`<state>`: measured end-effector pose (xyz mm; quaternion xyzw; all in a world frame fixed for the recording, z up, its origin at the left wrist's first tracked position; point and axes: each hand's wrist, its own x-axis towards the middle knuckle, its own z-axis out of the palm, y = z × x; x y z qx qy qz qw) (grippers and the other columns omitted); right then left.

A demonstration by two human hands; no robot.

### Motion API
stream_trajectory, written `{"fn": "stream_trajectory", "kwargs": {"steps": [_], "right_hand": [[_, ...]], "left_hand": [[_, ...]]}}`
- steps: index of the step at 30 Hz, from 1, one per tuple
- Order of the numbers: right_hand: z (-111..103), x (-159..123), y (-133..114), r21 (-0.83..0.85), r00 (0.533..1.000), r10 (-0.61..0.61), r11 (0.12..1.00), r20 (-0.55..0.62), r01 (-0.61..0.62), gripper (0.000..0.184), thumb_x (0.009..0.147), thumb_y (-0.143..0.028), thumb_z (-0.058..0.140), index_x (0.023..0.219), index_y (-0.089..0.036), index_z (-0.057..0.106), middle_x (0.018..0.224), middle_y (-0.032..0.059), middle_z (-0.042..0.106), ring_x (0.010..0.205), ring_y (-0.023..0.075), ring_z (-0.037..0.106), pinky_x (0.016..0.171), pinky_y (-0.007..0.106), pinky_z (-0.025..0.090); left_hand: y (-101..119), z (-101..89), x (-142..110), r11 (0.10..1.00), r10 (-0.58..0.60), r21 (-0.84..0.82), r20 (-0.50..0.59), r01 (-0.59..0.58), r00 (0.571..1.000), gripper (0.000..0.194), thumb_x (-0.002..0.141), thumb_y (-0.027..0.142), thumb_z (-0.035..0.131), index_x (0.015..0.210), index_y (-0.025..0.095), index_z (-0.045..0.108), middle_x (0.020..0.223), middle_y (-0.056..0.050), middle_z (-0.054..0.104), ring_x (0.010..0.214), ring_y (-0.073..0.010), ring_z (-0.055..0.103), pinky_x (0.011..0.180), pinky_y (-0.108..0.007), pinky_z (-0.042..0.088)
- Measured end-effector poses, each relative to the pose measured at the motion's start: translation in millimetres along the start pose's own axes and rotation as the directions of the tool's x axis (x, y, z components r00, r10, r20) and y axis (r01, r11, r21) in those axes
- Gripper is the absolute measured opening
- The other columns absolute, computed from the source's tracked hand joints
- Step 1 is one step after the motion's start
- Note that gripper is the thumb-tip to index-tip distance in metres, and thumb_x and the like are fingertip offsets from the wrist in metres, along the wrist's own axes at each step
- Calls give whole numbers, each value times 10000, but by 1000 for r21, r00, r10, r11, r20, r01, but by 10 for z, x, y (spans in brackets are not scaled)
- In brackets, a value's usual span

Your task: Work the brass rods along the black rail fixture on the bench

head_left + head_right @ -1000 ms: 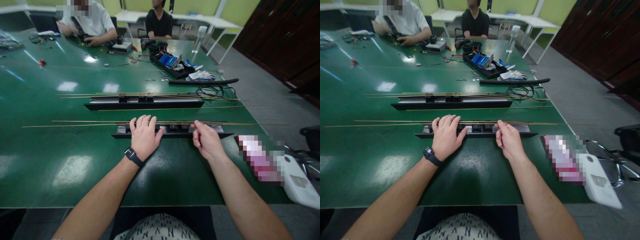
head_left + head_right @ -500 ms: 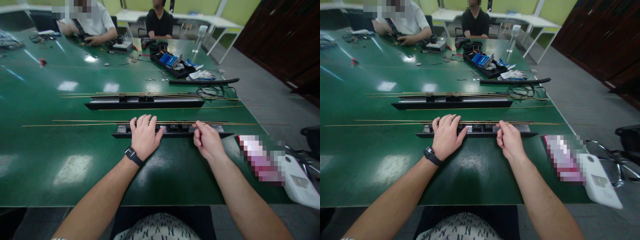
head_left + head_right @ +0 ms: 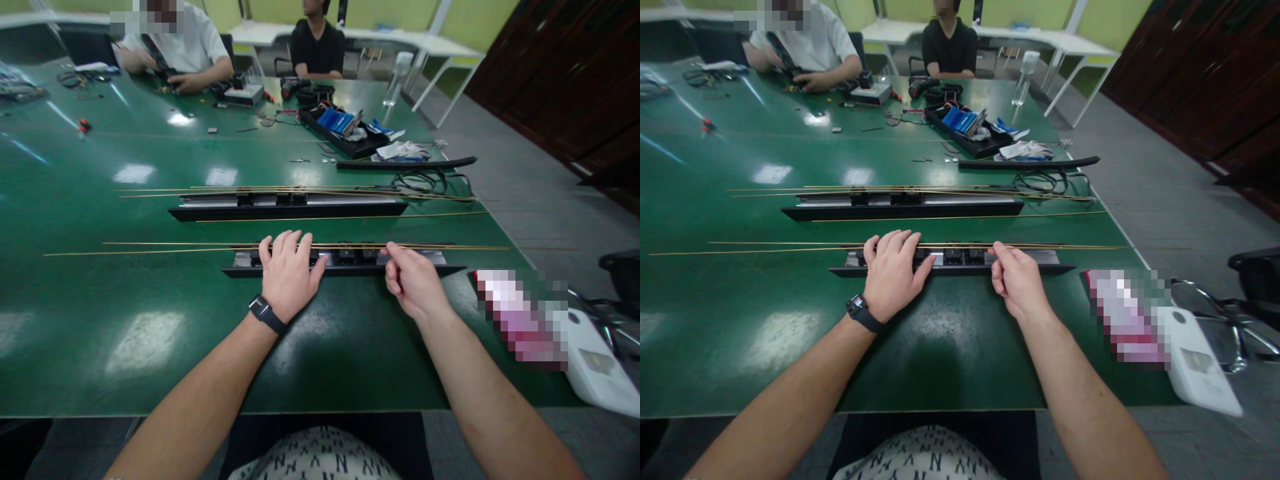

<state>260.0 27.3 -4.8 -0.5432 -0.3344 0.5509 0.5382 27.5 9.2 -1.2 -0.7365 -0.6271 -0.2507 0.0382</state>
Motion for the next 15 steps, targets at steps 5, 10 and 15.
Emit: {"fn": "stream_trajectory", "kwargs": {"steps": [5,10,15], "right_hand": [[7,0,-4,16,1000,-1,1000,-2,1,360,796,-459,840,881,-153,672,471,-61,519,297,58,376,286,177,209],[28,-11,-11,34,1000,1,999,-18,0,333,807,-441,829,863,-156,666,466,-67,504,294,54,363,286,175,211],[18,-6,6,48,999,-17,999,-29,18,304,832,-429,804,853,-166,652,469,-72,496,287,54,352,286,177,214]], "left_hand": [[7,-11,5,1000,-2,-12,-1,2,1000,435,1011,463,522,1352,213,624,1408,-155,650,1383,-345,513,1207,-581,241],[5,-21,8,1000,-7,-14,6,7,1000,445,1009,463,523,1348,193,626,1418,-163,642,1383,-343,510,1208,-579,244],[-2,-12,3,1000,-7,-14,7,7,1000,449,1008,472,523,1350,198,623,1416,-159,642,1383,-344,510,1211,-574,242]]}}
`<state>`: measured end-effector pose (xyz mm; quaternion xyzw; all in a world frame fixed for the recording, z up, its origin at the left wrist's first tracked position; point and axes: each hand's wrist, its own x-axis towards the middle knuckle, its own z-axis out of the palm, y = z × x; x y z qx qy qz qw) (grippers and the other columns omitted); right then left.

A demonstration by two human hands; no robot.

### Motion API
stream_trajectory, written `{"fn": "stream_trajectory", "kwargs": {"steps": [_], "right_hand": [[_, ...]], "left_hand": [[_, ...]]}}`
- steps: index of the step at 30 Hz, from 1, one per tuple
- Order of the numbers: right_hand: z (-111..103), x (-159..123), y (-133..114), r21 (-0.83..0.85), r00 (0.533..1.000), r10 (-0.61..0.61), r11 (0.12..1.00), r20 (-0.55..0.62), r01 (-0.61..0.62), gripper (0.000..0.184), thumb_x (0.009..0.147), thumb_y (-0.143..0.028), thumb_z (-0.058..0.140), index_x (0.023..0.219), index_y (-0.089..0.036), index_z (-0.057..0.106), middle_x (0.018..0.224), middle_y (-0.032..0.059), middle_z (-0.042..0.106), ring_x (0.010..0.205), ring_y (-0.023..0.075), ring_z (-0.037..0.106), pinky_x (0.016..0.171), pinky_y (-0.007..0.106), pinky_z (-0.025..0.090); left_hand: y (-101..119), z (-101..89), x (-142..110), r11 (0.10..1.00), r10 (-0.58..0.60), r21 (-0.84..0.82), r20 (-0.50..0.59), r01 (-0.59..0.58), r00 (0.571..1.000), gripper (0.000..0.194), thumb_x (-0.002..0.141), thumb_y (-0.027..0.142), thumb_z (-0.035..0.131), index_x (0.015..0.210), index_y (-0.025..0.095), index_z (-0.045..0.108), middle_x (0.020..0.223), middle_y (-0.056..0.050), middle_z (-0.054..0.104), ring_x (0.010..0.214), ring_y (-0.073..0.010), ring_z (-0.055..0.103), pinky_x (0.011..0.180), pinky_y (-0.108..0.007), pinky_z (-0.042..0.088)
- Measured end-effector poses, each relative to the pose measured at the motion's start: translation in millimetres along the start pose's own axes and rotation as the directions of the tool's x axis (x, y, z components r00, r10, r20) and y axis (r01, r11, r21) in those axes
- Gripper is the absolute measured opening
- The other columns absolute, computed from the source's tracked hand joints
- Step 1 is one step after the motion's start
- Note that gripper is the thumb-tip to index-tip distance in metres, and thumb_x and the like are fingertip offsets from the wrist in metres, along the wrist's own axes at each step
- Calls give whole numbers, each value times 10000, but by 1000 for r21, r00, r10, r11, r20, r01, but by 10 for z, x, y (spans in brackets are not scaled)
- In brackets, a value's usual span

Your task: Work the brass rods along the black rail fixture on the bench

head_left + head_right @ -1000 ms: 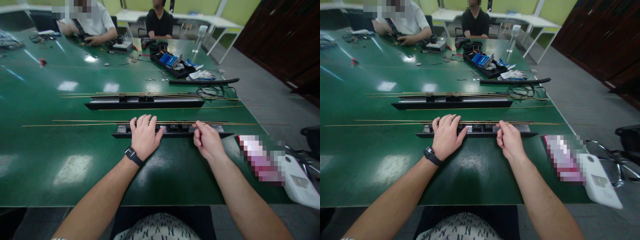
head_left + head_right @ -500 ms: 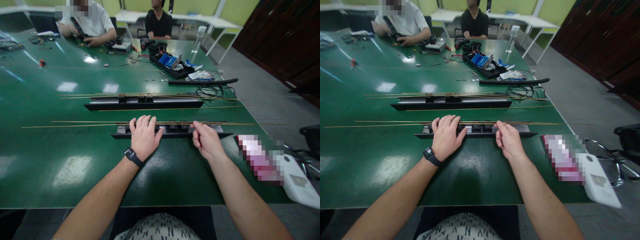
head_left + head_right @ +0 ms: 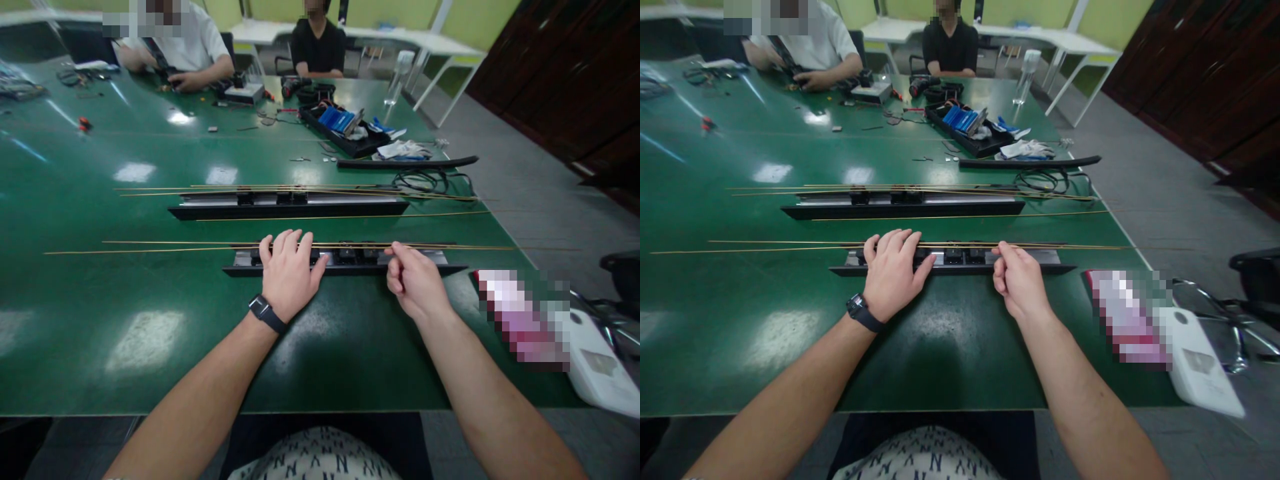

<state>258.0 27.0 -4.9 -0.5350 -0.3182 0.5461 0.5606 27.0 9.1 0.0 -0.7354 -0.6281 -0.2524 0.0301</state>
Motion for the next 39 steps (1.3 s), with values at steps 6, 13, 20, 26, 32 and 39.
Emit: {"fn": "stream_trajectory", "kwargs": {"steps": [6,13,20,26,32,39], "right_hand": [[-4,2,-7,-14,1000,4,1000,-1,-4,331,825,-457,812,858,-174,642,466,-68,503,285,60,356,285,180,224],[-7,3,-20,-41,999,27,999,25,-26,361,807,-479,831,871,-161,672,465,-61,513,293,58,372,284,176,201],[-4,3,-13,-17,1000,19,1000,21,-18,357,792,-464,844,865,-163,666,472,-68,504,297,54,363,282,175,213],[3,-7,-13,8,1000,8,1000,-3,-8,317,816,-434,819,850,-165,655,477,-70,505,292,52,356,287,174,222],[6,-2,-17,-2,1000,8,1000,-10,-8,334,820,-459,812,859,-172,645,467,-73,502,287,56,357,281,177,218],[-4,7,-21,-36,999,24,999,21,-23,370,811,-490,829,876,-160,674,468,-56,519,294,57,375,281,170,219]], "left_hand": [[6,10,4,1000,0,-4,-8,0,1000,441,1008,463,529,1348,199,623,1407,-159,648,1382,-346,509,1207,-576,249],[4,5,3,1000,-3,6,-3,3,1000,441,1008,461,527,1354,204,618,1417,-156,643,1390,-347,504,1213,-581,235],[10,2,5,1000,6,19,-6,-6,1000,443,1012,463,523,1345,188,624,1408,-159,648,1379,-350,512,1204,-578,244],[10,-4,1,1000,-2,9,-3,2,1000,447,1008,465,529,1347,191,626,1414,-163,643,1379,-350,512,1208,-577,240],[6,6,-1,1000,0,10,-11,0,1000,433,1003,462,537,1348,215,624,1410,-157,647,1378,-347,513,1207,-581,239],[4,12,-2,1000,1,11,-11,-1,1000,449,1007,467,532,1351,194,622,1406,-161,648,1378,-348,510,1210,-577,241]]}}
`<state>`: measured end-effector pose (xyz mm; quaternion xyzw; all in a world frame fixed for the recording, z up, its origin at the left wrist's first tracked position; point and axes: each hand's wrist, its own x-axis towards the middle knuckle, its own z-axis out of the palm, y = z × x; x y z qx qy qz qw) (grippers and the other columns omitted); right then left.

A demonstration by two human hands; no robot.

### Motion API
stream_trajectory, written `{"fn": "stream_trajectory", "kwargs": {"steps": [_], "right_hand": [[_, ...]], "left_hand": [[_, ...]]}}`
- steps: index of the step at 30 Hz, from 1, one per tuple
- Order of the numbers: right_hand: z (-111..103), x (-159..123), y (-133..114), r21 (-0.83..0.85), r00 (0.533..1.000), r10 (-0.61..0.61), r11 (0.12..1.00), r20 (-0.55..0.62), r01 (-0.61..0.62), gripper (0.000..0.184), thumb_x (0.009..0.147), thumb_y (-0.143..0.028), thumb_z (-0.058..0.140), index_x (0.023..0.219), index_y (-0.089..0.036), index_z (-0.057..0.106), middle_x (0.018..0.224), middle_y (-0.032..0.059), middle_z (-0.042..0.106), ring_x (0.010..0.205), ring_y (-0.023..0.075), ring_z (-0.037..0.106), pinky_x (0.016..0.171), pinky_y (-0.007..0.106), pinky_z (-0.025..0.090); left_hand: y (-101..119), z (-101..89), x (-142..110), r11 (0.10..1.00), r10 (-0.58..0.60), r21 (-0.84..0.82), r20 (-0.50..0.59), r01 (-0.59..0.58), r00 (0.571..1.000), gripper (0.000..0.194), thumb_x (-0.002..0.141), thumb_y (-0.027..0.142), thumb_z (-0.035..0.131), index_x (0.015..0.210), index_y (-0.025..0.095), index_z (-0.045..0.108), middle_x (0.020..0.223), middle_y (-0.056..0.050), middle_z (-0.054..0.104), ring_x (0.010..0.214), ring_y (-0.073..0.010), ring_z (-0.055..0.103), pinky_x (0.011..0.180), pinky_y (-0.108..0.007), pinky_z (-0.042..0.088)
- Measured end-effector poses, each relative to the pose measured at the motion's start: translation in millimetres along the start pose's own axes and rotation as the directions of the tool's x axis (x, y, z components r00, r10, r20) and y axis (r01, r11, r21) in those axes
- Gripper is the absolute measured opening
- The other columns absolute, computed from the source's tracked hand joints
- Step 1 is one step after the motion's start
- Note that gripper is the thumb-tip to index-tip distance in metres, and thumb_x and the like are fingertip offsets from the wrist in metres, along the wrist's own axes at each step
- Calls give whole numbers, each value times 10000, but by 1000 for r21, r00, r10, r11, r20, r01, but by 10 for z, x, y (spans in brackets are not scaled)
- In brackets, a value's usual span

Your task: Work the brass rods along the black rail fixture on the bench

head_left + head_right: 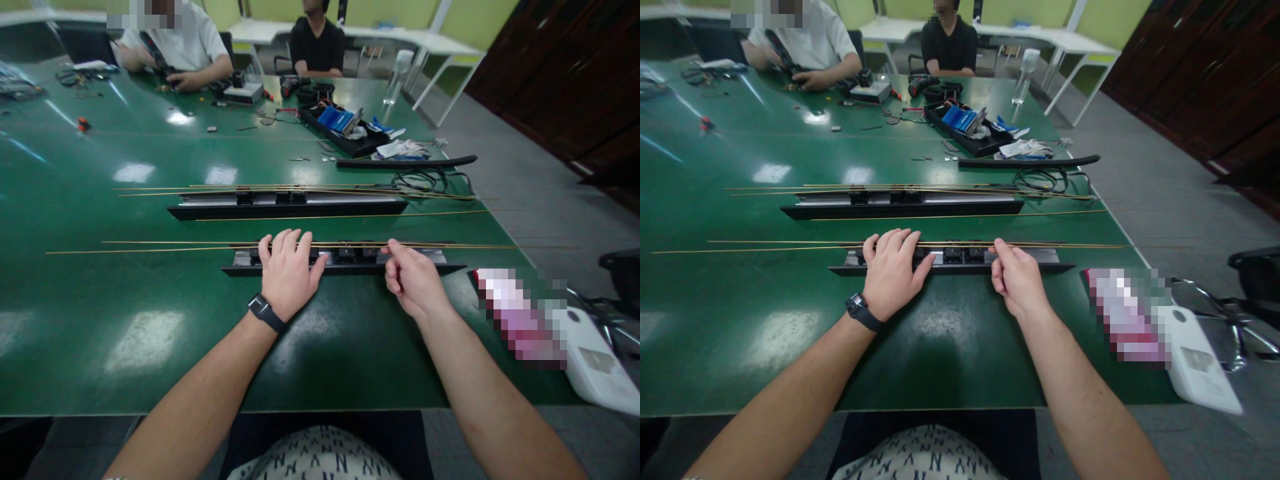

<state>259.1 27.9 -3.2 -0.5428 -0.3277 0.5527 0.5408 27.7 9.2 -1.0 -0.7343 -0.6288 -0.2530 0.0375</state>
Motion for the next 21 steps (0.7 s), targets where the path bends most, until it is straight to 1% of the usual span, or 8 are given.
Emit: {"fn": "stream_trajectory", "kwargs": {"steps": [6,13,21], "right_hand": [[-3,2,14,3,1000,-5,1000,9,5,358,798,-460,847,873,-157,671,476,-63,510,295,53,373,279,163,219],[18,-22,2,44,1000,-5,999,-30,6,304,819,-417,819,847,-162,656,469,-67,504,288,53,359,283,169,218],[30,-12,5,41,999,-24,999,-43,26,311,815,-423,818,835,-156,660,452,-69,498,276,54,348,280,179,210]], "left_hand": [[-4,-2,-1,1000,3,5,1,-3,1000,445,1008,470,533,1352,203,622,1410,-158,647,1380,-350,513,1209,-576,240],[3,-11,4,1000,8,0,2,-8,1000,434,1012,461,524,1345,202,628,1403,-160,650,1376,-344,519,1209,-572,242],[-5,5,3,1000,3,0,2,-3,1000,451,1004,466,542,1348,186,623,1407,-158,648,1379,-347,511,1207,-574,245]]}}
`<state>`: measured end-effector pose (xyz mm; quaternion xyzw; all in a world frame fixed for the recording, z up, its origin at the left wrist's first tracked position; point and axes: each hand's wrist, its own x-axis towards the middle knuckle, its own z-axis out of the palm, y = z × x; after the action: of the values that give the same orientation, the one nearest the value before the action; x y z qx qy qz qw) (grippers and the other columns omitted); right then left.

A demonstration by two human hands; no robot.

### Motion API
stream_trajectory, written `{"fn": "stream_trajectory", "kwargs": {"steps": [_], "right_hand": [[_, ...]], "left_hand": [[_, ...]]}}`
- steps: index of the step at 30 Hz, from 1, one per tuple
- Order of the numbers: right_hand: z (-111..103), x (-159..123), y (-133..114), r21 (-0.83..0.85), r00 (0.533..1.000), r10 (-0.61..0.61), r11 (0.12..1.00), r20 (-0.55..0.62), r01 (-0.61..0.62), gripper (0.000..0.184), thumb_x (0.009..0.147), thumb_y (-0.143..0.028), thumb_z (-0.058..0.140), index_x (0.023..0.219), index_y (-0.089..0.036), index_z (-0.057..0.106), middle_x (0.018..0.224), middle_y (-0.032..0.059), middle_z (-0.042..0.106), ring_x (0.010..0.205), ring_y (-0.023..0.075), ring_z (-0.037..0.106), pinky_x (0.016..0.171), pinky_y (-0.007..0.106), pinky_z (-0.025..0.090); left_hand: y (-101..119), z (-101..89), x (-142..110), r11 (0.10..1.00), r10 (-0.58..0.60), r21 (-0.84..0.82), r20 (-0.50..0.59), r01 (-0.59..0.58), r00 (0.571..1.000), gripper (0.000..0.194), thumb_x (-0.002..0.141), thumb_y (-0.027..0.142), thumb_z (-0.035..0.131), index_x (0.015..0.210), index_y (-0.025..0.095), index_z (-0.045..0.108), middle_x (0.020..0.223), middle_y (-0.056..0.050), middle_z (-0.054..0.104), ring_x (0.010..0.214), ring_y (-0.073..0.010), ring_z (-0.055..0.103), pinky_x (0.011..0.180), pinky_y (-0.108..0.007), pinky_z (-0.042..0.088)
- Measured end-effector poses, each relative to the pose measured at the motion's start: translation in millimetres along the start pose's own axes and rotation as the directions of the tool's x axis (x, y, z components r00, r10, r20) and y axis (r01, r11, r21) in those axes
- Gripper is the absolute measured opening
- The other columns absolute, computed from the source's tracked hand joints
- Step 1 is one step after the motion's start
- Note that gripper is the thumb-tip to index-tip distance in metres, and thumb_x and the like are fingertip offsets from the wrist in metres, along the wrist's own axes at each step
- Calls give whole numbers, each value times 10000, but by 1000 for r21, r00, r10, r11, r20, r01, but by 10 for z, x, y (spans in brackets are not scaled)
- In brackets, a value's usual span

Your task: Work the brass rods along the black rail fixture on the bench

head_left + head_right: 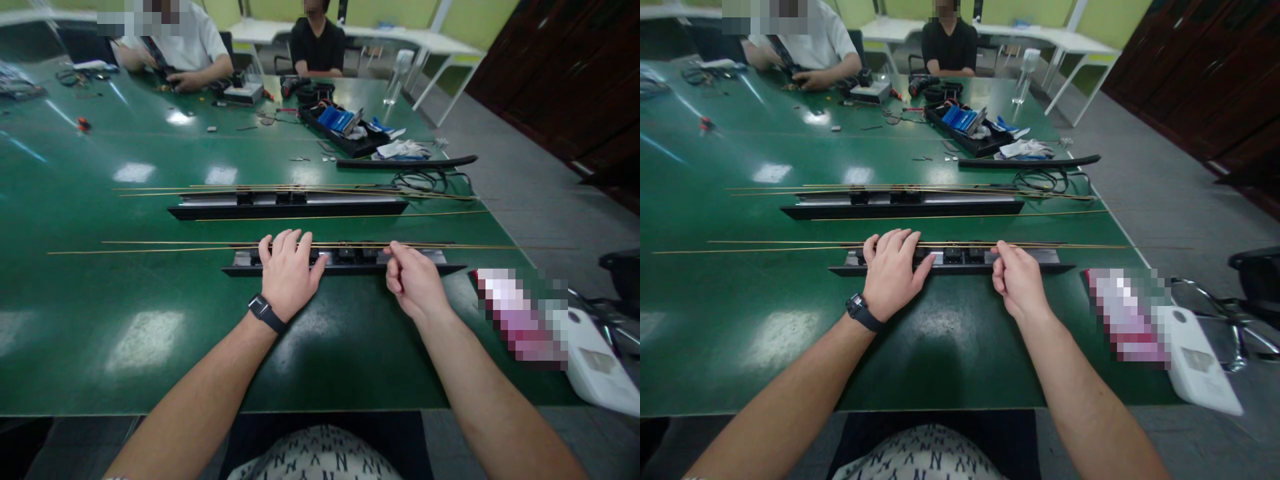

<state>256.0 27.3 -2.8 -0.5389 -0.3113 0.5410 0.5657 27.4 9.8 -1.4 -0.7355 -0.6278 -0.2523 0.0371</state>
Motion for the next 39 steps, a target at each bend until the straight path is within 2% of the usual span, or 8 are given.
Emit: {"fn": "stream_trajectory", "kwargs": {"steps": [10,24,31,39], "right_hand": [[-37,15,5,-43,999,21,999,51,-18,345,811,-449,835,877,-148,682,473,-59,517,298,56,379,288,171,214],[-13,8,8,12,1000,8,1000,10,-8,292,815,-406,821,839,-156,671,465,-67,503,285,54,354,282,174,218],[-43,24,16,-21,999,17,1000,34,-17,312,841,-439,798,872,-153,679,466,-60,516,282,61,366,283,178,213],[-43,20,13,-34,998,24,999,52,-22,347,807,-443,835,892,-138,693,475,-60,517,296,52,372,285,166,209]], "left_hand": [[1,1,-1,1000,5,8,-1,-5,1000,452,1012,467,529,1348,179,622,1408,-160,647,1379,-345,510,1206,-581,244],[-6,7,0,1000,10,16,-4,-10,1000,451,1010,468,540,1346,178,623,1407,-156,649,1373,-344,518,1205,-575,245],[-5,8,-3,1000,2,-5,-10,-2,1000,440,1006,468,537,1343,199,626,1404,-160,650,1375,-349,516,1204,-582,246],[-3,9,-4,1000,9,11,-4,-8,1000,454,1009,472,536,1351,185,621,1407,-160,646,1376,-345,513,1208,-576,239]]}}
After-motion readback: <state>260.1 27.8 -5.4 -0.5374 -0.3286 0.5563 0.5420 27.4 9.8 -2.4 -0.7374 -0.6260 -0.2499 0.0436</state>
